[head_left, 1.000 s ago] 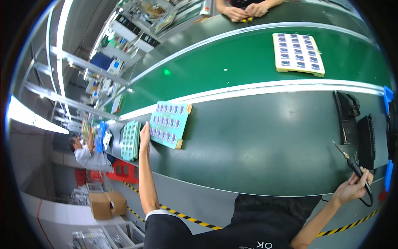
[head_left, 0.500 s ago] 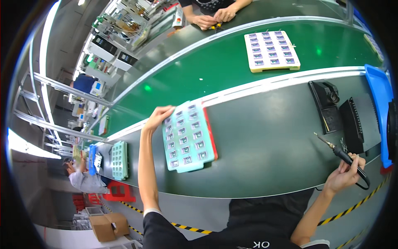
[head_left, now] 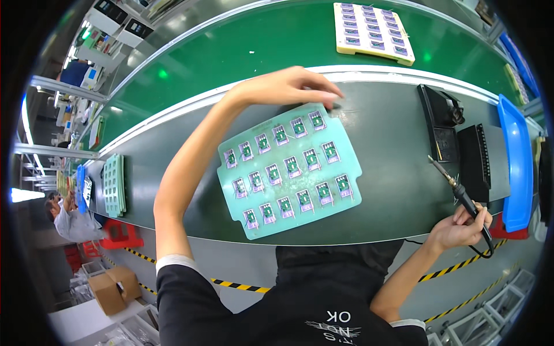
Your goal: Soldering electronic components onto small circuit boards held in a tray.
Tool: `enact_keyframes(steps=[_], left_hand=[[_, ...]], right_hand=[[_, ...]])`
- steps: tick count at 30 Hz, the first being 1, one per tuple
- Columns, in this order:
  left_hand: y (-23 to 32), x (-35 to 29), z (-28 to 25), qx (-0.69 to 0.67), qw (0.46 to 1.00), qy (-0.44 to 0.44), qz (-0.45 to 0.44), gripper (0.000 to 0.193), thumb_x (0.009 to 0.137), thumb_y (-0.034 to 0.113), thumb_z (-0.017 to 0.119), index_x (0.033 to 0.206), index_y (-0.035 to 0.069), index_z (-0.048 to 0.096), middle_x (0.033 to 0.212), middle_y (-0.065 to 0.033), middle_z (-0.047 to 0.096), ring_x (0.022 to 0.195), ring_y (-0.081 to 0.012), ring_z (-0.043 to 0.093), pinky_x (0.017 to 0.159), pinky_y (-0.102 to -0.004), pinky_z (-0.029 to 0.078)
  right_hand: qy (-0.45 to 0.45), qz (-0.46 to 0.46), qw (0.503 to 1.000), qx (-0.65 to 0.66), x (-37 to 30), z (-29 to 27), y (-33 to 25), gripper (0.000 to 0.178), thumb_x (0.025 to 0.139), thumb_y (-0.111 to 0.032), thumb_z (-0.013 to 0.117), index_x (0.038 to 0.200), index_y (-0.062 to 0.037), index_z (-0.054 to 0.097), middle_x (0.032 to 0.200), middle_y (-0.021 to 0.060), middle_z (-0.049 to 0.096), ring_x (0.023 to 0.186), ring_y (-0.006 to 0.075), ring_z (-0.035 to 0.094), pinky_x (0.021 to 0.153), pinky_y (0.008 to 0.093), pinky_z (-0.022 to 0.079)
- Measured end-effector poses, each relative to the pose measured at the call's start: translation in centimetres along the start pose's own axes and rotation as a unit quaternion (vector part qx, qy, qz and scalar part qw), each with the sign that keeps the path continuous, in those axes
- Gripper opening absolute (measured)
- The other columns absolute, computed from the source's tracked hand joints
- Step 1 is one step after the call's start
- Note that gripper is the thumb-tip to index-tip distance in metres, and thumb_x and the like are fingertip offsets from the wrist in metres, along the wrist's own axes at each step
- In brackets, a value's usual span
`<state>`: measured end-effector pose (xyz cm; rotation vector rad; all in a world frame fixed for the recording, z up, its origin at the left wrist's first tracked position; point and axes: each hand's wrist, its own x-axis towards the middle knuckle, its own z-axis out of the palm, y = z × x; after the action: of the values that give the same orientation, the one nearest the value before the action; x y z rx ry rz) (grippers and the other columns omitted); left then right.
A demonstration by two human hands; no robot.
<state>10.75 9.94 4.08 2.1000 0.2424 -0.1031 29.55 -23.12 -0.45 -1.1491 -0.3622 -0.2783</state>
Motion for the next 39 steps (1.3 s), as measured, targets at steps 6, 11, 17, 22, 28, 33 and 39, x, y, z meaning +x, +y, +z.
enact_keyframes(steps=[6, 11, 17, 22, 28, 33, 39], left_hand=[[-3.9, -12.1, -0.1, -0.096, 0.971, 0.162, -0.146, 0.031, 0.096, 0.023, 0.045, 0.114, 0.003, 0.059, 0.084, -0.0023, 0.06, 0.074, -0.006, 0.055, 0.06, -0.0203, 0.045], [-4.1, -15.2, 5.1, -0.081, 0.91, 0.394, -0.102, 0.027, 0.095, 0.014, 0.044, 0.095, -0.004, 0.064, 0.073, -0.0051, 0.061, 0.063, -0.0069, 0.054, 0.053, -0.0192, 0.042], [-4.0, -14.1, 6.2, 0.057, 0.892, 0.441, -0.077, 0.019, 0.092, 0.009, 0.049, 0.085, -0.003, 0.062, 0.059, -0.0024, 0.052, 0.049, -0.0059, 0.04, 0.045, -0.0222, 0.03], [-3.7, -15.9, 6.4, -0.054, 0.861, 0.49, -0.121, 0.022, 0.095, 0.014, 0.046, 0.091, -0.001, 0.061, 0.06, -0.0015, 0.055, 0.047, -0.0045, 0.043, 0.043, -0.02, 0.032], [-2.4, -15.5, 6.4, -0.227, 0.877, 0.392, -0.162, 0.028, 0.097, 0.019, 0.042, 0.094, -0.003, 0.059, 0.076, -0.0031, 0.058, 0.045, -0.0046, 0.049, 0.036, -0.0174, 0.038], [-2.6, -15.8, 6.8, -0.24, 0.886, 0.373, -0.135, 0.03, 0.098, 0.017, 0.038, 0.096, -0.004, 0.059, 0.085, -0.0045, 0.058, 0.047, -0.0038, 0.051, 0.035, -0.014, 0.036], [-2.2, -16.7, 6.0, -0.276, 0.875, 0.36, -0.168, 0.03, 0.097, 0.017, 0.041, 0.093, -0.007, 0.059, 0.088, -0.0049, 0.054, 0.047, -0.0092, 0.055, 0.035, -0.0181, 0.04]], right_hand=[[-0.007, -0.009, 1.0, 0.011, 0.6, -0.6, 0.2, 0.018, 0.091, -0.012, 0.042, 0.076, -0.0025, 0.046, 0.048, -0.0004, 0.029, 0.041, 0.0061, 0.023, 0.055, 0.0192, 0.035], [0.001, -0.008, 1.0, -0.005, 1.6, -1.4, 0.5, 0.017, 0.09, -0.012, 0.043, 0.077, -0.0023, 0.049, 0.049, -0.0003, 0.032, 0.041, 0.0063, 0.025, 0.046, 0.0187, 0.03], [0.003, -0.012, 1.0, -0.006, 1.6, -0.4, 0.4, 0.021, 0.091, -0.016, 0.045, 0.072, -0.0057, 0.046, 0.051, -0.002, 0.032, 0.042, 0.0058, 0.025, 0.041, 0.019, 0.022], [-0.032, -0.031, 0.999, -0.023, 1.3, -0.3, -0.1, 0.021, 0.089, -0.015, 0.047, 0.071, -0.0041, 0.049, 0.048, -0.0015, 0.03, 0.04, 0.0074, 0.026, 0.041, 0.0212, 0.022], [-0.044, 0.011, 0.999, -0.015, 2.3, -1.9, 0.7, 0.026, 0.089, -0.02, 0.049, 0.067, -0.0049, 0.048, 0.047, -0.0023, 0.028, 0.04, 0.0076, 0.026, 0.041, 0.0221, 0.022], [-0.112, 0.053, 0.991, 0.047, 3.8, -3.8, 1.3, 0.028, 0.089, -0.02, 0.049, 0.068, -0.0026, 0.052, 0.047, -0.0021, 0.027, 0.04, 0.0077, 0.026, 0.042, 0.0221, 0.022], [-0.091, 0.066, 0.993, 0.034, 2.4, -2.2, 0.6, 0.027, 0.09, -0.021, 0.048, 0.072, -0.0015, 0.055, 0.047, -0.0023, 0.027, 0.04, 0.007, 0.025, 0.041, 0.0216, 0.021]])
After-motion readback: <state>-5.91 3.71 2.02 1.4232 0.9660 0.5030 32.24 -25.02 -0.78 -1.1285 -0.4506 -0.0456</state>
